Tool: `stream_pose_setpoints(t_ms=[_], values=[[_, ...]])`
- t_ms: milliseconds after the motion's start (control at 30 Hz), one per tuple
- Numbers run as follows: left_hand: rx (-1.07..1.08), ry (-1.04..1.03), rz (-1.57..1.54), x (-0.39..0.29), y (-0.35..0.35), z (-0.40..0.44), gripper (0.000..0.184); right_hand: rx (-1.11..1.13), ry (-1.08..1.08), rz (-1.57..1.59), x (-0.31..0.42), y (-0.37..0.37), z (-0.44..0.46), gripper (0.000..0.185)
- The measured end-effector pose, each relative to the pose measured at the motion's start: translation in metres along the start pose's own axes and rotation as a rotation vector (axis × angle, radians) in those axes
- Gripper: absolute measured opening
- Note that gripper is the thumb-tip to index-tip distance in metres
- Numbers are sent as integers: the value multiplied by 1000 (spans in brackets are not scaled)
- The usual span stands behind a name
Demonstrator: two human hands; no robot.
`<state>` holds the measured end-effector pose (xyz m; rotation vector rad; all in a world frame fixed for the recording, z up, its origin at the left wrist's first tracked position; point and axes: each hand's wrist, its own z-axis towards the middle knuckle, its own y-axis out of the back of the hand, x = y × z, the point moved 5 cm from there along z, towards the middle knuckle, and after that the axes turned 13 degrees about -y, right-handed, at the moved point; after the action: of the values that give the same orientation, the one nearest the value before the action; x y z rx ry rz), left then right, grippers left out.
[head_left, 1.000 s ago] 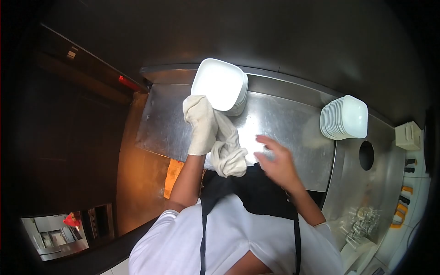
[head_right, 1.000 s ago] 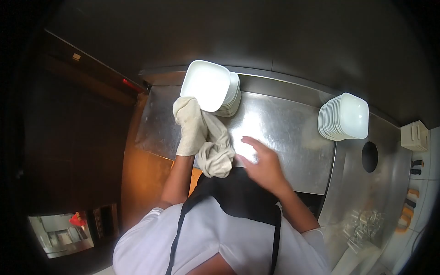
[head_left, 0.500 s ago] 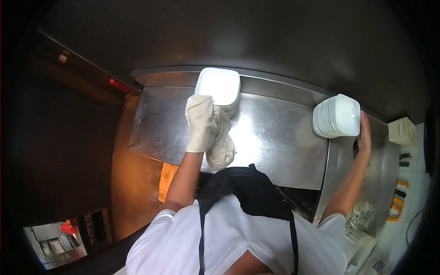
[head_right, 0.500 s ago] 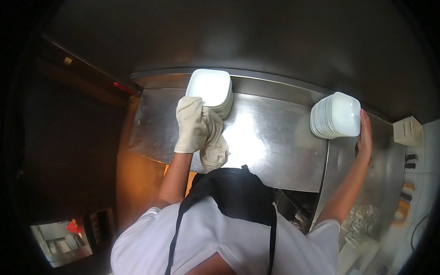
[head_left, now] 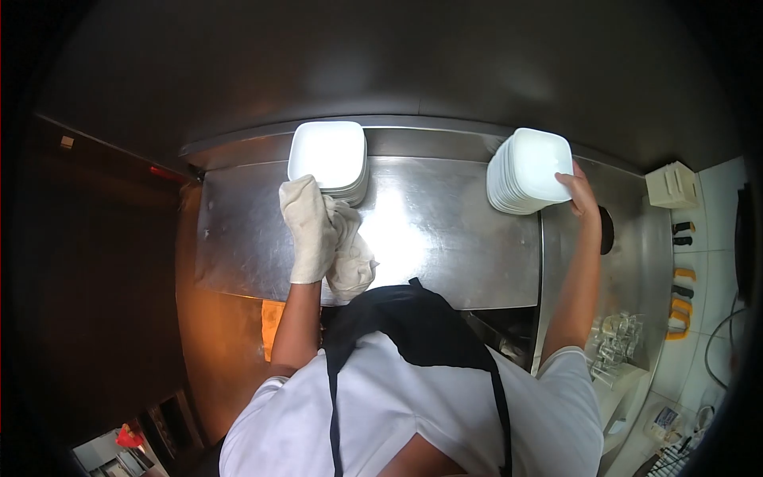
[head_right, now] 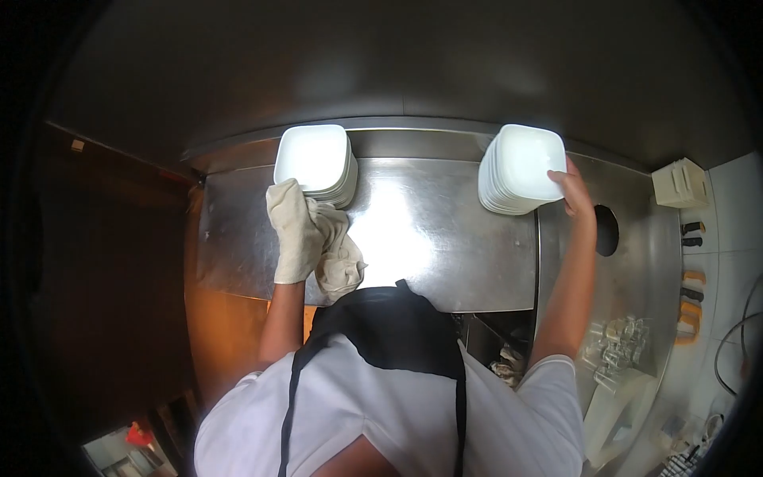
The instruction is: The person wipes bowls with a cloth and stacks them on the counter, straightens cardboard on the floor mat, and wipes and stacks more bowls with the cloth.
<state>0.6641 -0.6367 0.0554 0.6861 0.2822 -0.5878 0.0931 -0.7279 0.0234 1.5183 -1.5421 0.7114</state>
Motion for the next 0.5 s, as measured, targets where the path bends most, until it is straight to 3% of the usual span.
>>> stream_pose_setpoints(t_ms=[133,233,333,433,500], values=[[21,72,-115,2,0,-5,10,1,0,19,6,-38,-15,69],[166,65,-24,3,2,-2,21,43,20,47,8,-66,-17,68],[200,297,-166,-12,7,7,31,15,34,49,-3,-89,-7,66],[254,442,-255,-33,18,11,10,-22,53,37,3,-120,-19,64],[265,473,-275,-41,25,12,19,-21,65,14,4,-135,-22,62]])
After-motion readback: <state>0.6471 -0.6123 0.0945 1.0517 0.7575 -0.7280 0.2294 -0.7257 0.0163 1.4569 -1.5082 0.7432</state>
